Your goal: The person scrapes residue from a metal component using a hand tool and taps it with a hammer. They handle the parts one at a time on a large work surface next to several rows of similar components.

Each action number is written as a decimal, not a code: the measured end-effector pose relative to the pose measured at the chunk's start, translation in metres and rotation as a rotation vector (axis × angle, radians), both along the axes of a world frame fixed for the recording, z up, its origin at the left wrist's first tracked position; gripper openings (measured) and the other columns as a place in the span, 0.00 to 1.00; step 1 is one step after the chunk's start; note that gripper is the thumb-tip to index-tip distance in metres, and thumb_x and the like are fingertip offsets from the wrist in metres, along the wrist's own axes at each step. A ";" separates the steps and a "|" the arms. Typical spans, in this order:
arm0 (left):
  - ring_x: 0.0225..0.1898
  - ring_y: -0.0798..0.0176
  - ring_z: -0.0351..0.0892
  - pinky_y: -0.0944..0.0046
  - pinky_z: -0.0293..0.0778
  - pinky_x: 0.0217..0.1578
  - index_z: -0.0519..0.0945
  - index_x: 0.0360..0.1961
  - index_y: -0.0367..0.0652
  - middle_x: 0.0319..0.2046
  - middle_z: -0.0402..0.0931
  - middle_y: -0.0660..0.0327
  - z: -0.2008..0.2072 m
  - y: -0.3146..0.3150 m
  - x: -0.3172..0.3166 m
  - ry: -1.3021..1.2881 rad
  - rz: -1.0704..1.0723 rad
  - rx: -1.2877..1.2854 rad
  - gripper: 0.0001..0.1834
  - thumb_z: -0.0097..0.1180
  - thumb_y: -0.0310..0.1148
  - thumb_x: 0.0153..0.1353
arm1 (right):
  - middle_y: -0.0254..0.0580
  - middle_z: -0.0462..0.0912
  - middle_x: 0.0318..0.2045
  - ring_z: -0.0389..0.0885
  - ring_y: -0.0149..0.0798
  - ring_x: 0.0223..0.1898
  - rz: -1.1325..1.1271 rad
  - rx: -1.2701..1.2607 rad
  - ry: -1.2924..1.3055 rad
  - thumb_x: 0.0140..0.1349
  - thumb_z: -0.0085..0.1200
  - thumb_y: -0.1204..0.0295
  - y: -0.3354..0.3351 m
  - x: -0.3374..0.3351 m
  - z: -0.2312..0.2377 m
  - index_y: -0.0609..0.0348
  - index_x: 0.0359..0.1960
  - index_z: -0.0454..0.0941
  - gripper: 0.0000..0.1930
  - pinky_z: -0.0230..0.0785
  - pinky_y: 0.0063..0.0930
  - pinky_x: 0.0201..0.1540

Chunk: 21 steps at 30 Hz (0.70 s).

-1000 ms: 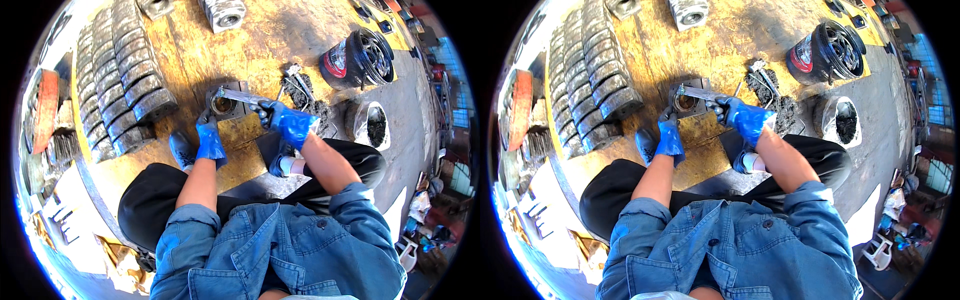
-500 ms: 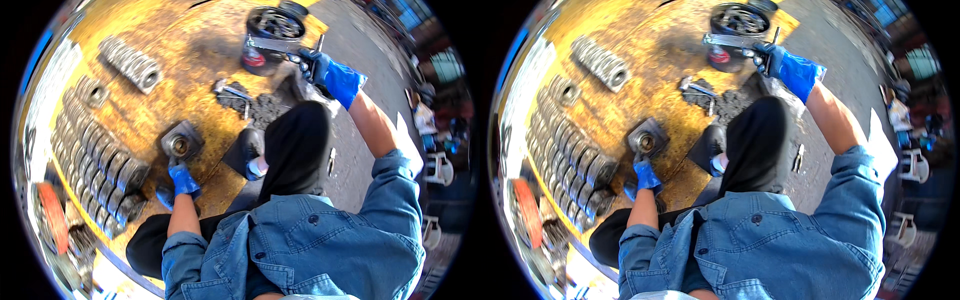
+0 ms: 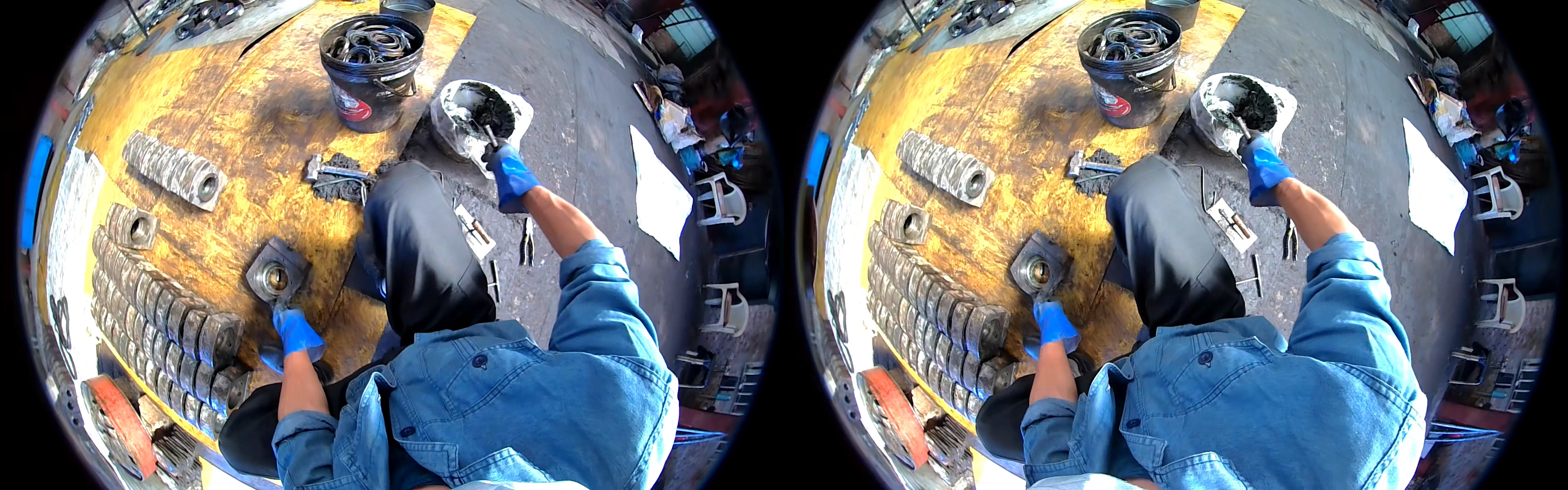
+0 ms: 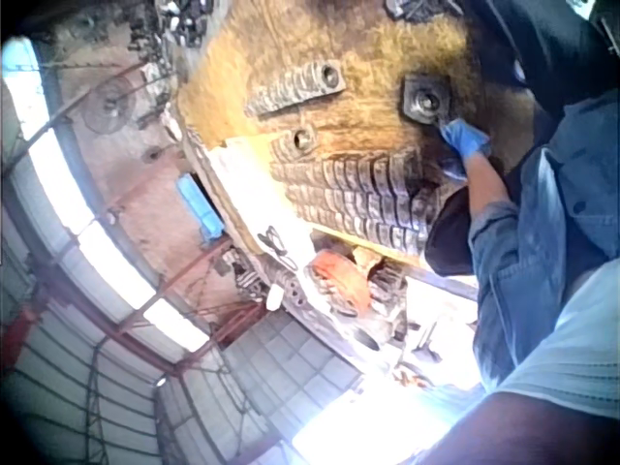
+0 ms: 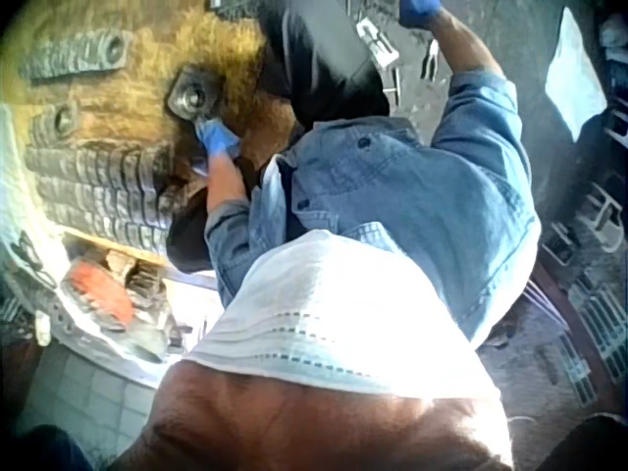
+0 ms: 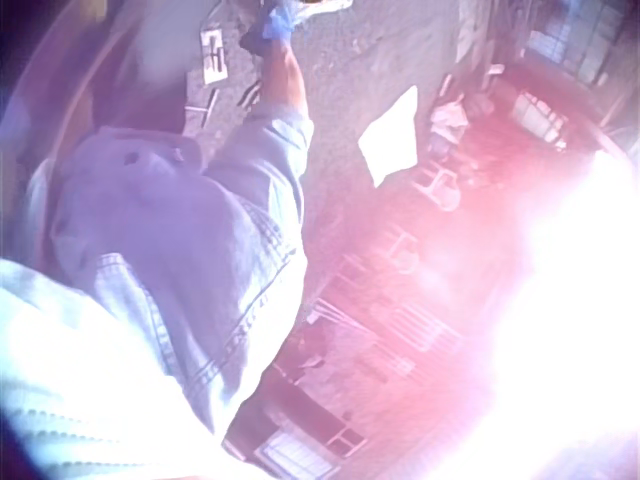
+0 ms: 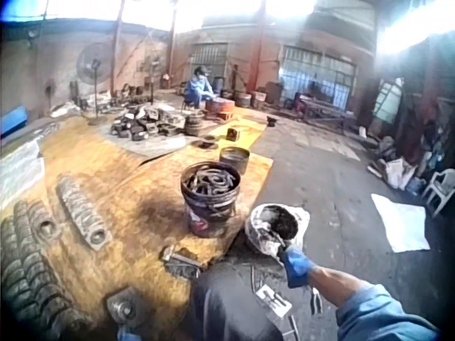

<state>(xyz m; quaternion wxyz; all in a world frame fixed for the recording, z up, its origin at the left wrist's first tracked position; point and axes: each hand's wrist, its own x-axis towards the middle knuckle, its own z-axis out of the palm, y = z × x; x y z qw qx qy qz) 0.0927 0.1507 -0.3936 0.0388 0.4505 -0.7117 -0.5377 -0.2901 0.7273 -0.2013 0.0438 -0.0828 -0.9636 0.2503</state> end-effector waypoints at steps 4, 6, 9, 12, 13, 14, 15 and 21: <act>0.39 0.59 0.76 0.62 0.74 0.45 0.81 0.51 0.40 0.41 0.81 0.58 0.010 -0.102 0.039 0.146 0.069 -0.066 0.16 0.51 0.26 0.62 | 0.56 0.85 0.39 0.84 0.59 0.42 0.155 0.211 -0.008 0.66 0.47 0.62 -0.120 -0.008 -0.009 0.50 0.50 0.80 0.16 0.75 0.51 0.44; 0.39 0.54 0.78 0.58 0.75 0.45 0.81 0.51 0.41 0.41 0.82 0.53 0.006 -0.098 0.041 0.024 -0.196 -0.373 0.18 0.53 0.26 0.58 | 0.57 0.85 0.40 0.84 0.58 0.43 0.196 0.322 -0.029 0.67 0.46 0.62 -0.107 -0.005 -0.015 0.49 0.49 0.80 0.15 0.75 0.51 0.45; 0.40 0.48 0.80 0.52 0.75 0.47 0.80 0.52 0.40 0.42 0.82 0.47 0.015 -0.053 0.032 -0.198 -0.426 -0.478 0.21 0.55 0.28 0.55 | 0.59 0.84 0.42 0.83 0.61 0.44 0.269 0.533 -0.160 0.70 0.41 0.63 -0.063 0.022 -0.024 0.49 0.51 0.78 0.15 0.75 0.52 0.45; 0.37 0.49 0.79 0.52 0.75 0.43 0.80 0.52 0.40 0.40 0.82 0.47 -0.012 -0.141 0.051 -0.018 -0.240 -0.395 0.22 0.56 0.27 0.54 | 0.59 0.83 0.45 0.83 0.58 0.49 0.363 0.409 -0.136 0.62 0.44 0.72 -0.122 0.023 0.013 0.51 0.50 0.78 0.16 0.74 0.51 0.49; 0.37 0.49 0.79 0.52 0.75 0.43 0.80 0.51 0.40 0.39 0.82 0.48 -0.022 -0.121 0.050 -0.078 -0.245 -0.329 0.21 0.56 0.27 0.54 | 0.59 0.83 0.46 0.83 0.58 0.48 0.329 0.411 -0.182 0.64 0.44 0.72 -0.108 0.035 0.014 0.51 0.50 0.77 0.15 0.74 0.51 0.48; 0.37 0.50 0.78 0.52 0.75 0.42 0.80 0.50 0.40 0.38 0.82 0.50 -0.031 -0.085 0.041 -0.140 -0.271 -0.242 0.20 0.56 0.27 0.54 | 0.59 0.83 0.46 0.83 0.58 0.48 0.303 0.458 -0.237 0.64 0.44 0.71 -0.076 0.050 0.010 0.51 0.51 0.77 0.15 0.74 0.51 0.48; 0.37 0.50 0.78 0.52 0.75 0.42 0.80 0.50 0.41 0.37 0.81 0.51 -0.038 -0.076 0.039 -0.192 -0.271 -0.192 0.19 0.55 0.27 0.55 | 0.59 0.83 0.45 0.83 0.58 0.47 0.298 0.476 -0.263 0.65 0.44 0.71 -0.064 0.057 0.012 0.51 0.52 0.77 0.16 0.74 0.52 0.48; 0.27 0.61 0.71 0.59 0.69 0.32 0.81 0.46 0.48 0.28 0.74 0.62 -0.055 -0.135 0.051 0.248 0.003 0.260 0.12 0.54 0.34 0.63 | 0.58 0.84 0.43 0.83 0.60 0.42 0.466 0.459 -0.067 0.69 0.45 0.69 -0.081 0.044 0.034 0.46 0.62 0.74 0.20 0.74 0.53 0.43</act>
